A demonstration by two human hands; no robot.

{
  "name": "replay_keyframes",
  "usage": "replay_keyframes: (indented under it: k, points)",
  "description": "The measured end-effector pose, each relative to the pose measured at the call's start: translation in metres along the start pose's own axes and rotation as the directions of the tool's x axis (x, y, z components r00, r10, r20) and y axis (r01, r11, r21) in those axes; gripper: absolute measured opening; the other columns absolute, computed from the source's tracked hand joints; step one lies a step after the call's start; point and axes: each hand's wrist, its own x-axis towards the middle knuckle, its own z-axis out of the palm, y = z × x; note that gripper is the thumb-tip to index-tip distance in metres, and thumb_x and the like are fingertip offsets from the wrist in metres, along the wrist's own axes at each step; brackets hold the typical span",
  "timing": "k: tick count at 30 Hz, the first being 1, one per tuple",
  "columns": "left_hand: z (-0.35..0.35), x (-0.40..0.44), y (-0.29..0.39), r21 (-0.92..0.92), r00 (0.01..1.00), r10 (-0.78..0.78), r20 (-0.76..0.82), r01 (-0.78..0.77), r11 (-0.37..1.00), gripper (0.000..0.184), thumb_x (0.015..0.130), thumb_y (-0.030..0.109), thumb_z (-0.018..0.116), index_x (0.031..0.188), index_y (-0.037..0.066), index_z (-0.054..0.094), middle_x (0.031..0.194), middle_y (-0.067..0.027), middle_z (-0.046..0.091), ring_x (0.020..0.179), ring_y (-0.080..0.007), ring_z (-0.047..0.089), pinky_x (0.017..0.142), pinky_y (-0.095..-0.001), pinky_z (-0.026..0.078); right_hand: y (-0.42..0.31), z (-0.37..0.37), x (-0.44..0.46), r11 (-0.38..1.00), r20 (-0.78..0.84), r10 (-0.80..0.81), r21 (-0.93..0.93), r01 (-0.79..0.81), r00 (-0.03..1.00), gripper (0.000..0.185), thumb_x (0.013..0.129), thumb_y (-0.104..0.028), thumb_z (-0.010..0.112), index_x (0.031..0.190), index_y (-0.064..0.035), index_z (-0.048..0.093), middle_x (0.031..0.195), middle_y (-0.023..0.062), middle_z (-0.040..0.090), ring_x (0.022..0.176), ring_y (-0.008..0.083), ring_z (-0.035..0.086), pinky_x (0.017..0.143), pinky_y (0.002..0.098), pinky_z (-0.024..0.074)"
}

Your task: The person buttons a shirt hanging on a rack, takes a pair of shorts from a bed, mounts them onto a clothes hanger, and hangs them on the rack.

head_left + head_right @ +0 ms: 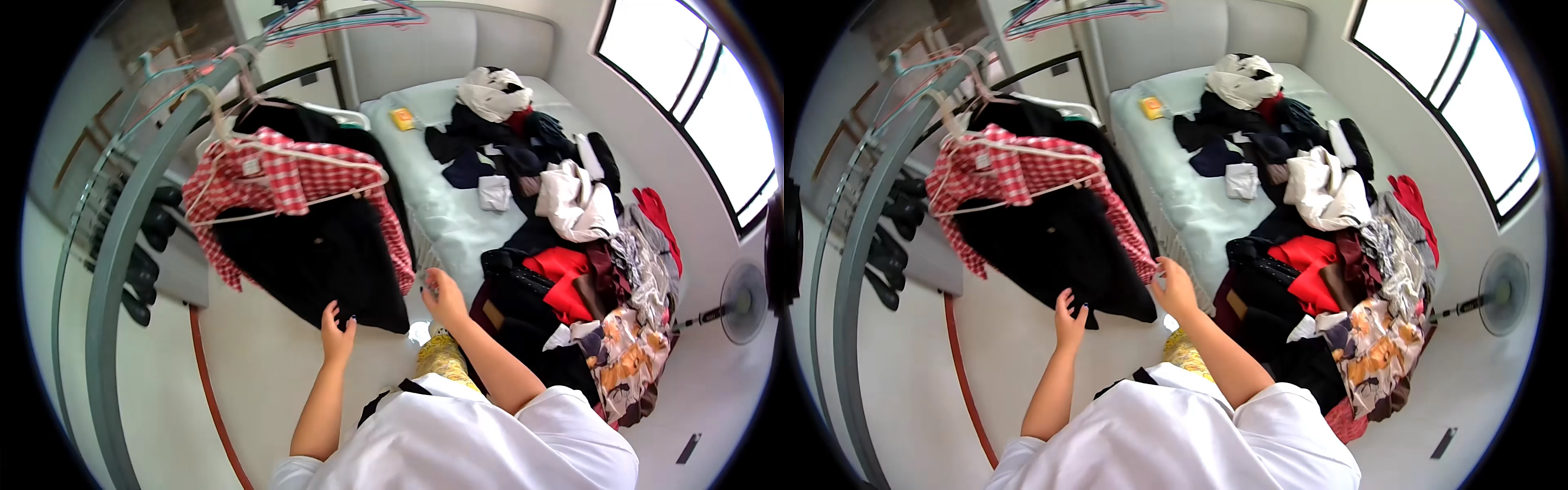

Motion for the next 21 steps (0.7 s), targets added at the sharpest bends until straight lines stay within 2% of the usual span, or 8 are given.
replay_keyframes:
  k: [3, 5, 7, 9, 11, 15, 17, 21]
  points:
    - [0.023, 0.014, -0.004, 0.013, 0.997, -0.08, 0.002, 0.08, 0.997, 0.059, 0.076, 0.009, 0.059, 0.126, 0.002, 0.03, 0.129, -0.016, 0.035, 0.115, -0.0281, 0.041, 0.091, -0.0394, 0.037, 0.027, -0.007, 0.006, 1.0, 0.022, 0.005, 0.0, -0.005, 1.0, 0.04, 0.069, -0.005, 0.059, 0.107, -0.0043, 0.046, 0.086, 0.0097, 0.054, 0.08, 0.0239, 0.053, 0.071, 0.032, 0.0441]
    - [0.048, 0.024, -0.015, 0.033, 0.996, -0.073, -0.049, 0.075, 0.997, 0.056, 0.076, 0.01, 0.06, 0.123, 0.001, 0.032, 0.122, -0.0156, 0.044, 0.107, -0.0257, 0.048, 0.087, -0.0366, 0.04, 0.045, -0.02, 0.015, 0.997, 0.05, 0.066, -0.029, -0.065, 0.997, 0.04, 0.069, -0.006, 0.059, 0.107, -0.0046, 0.046, 0.086, 0.0098, 0.054, 0.08, 0.0239, 0.053, 0.071, 0.0315, 0.0441]
    - [0.066, 0.029, -0.024, 0.098, 0.973, -0.228, 0.042, 0.223, 0.97, 0.044, 0.075, 0.014, 0.062, 0.113, 0.001, 0.044, 0.105, -0.0136, 0.055, 0.092, -0.0217, 0.055, 0.079, -0.0323, 0.044, 0.071, -0.032, 0.025, 0.996, 0.037, 0.092, -0.011, -0.092, 0.995, 0.04, 0.069, -0.006, 0.06, 0.107, -0.0045, 0.046, 0.085, 0.0096, 0.054, 0.079, 0.0236, 0.054, 0.071, 0.0313, 0.0443]
    - [0.093, 0.031, -0.025, 0.264, 0.897, -0.348, 0.273, 0.278, 0.924, 0.036, 0.07, 0.02, 0.065, 0.097, 0.0, 0.053, 0.088, -0.0116, 0.061, 0.08, -0.0225, 0.059, 0.073, -0.0314, 0.046, 0.1, -0.047, 0.036, 0.992, 0.02, 0.121, 0.018, -0.122, 0.992, 0.039, 0.069, -0.006, 0.06, 0.106, -0.0044, 0.046, 0.085, 0.0094, 0.054, 0.078, 0.0234, 0.054, 0.07, 0.0312, 0.0445]
    - [0.133, 0.031, -0.028, 0.277, 0.808, -0.397, 0.434, 0.3, 0.913, 0.034, 0.069, 0.023, 0.066, 0.092, 0.0, 0.056, 0.083, -0.0102, 0.062, 0.077, -0.0209, 0.06, 0.07, -0.0313, 0.047, 0.129, -0.068, 0.047, 0.976, 0.004, 0.218, -0.02, -0.218, 0.976, 0.038, 0.071, -0.01, 0.059, 0.106, -0.0053, 0.047, 0.086, 0.0089, 0.056, 0.079, 0.0244, 0.055, 0.069, 0.0342, 0.0446]
    - [0.21, 0.058, -0.001, 0.249, 0.776, -0.283, 0.564, 0.167, 0.954, 0.034, 0.072, 0.022, 0.064, 0.097, 0.0, 0.055, 0.088, -0.0105, 0.061, 0.079, -0.0179, 0.059, 0.072, -0.0291, 0.046, 0.185, -0.11, 0.06, 0.929, -0.09, 0.369, 0.043, -0.367, 0.925, 0.034, 0.071, -0.01, 0.061, 0.103, -0.005, 0.049, 0.083, 0.0085, 0.056, 0.074, 0.024, 0.056, 0.067, 0.0336, 0.0458]
    - [0.247, 0.078, 0.024, 0.196, 0.722, -0.321, 0.613, 0.254, 0.947, 0.034, 0.072, 0.022, 0.063, 0.096, 0.0, 0.055, 0.087, -0.0101, 0.06, 0.078, -0.0172, 0.058, 0.071, -0.0286, 0.046, 0.213, -0.132, 0.06, 0.929, -0.151, 0.36, -0.031, -0.369, 0.921, 0.034, 0.071, -0.005, 0.06, 0.102, -0.0019, 0.048, 0.075, 0.0079, 0.056, 0.066, 0.0179, 0.055, 0.062, 0.0285, 0.0453]
    - [0.324, 0.116, 0.035, 0.22, 0.736, -0.272, 0.62, 0.169, 0.961, 0.029, 0.072, 0.022, 0.062, 0.093, 0.002, 0.056, 0.082, -0.0076, 0.061, 0.074, -0.0167, 0.058, 0.066, -0.0287, 0.046, 0.269, -0.183, 0.052, 0.856, -0.145, 0.517, 0.062, -0.514, 0.844, 0.032, 0.073, -0.006, 0.06, 0.102, -0.0007, 0.048, 0.071, 0.0078, 0.057, 0.062, 0.0172, 0.056, 0.06, 0.0281, 0.0456]
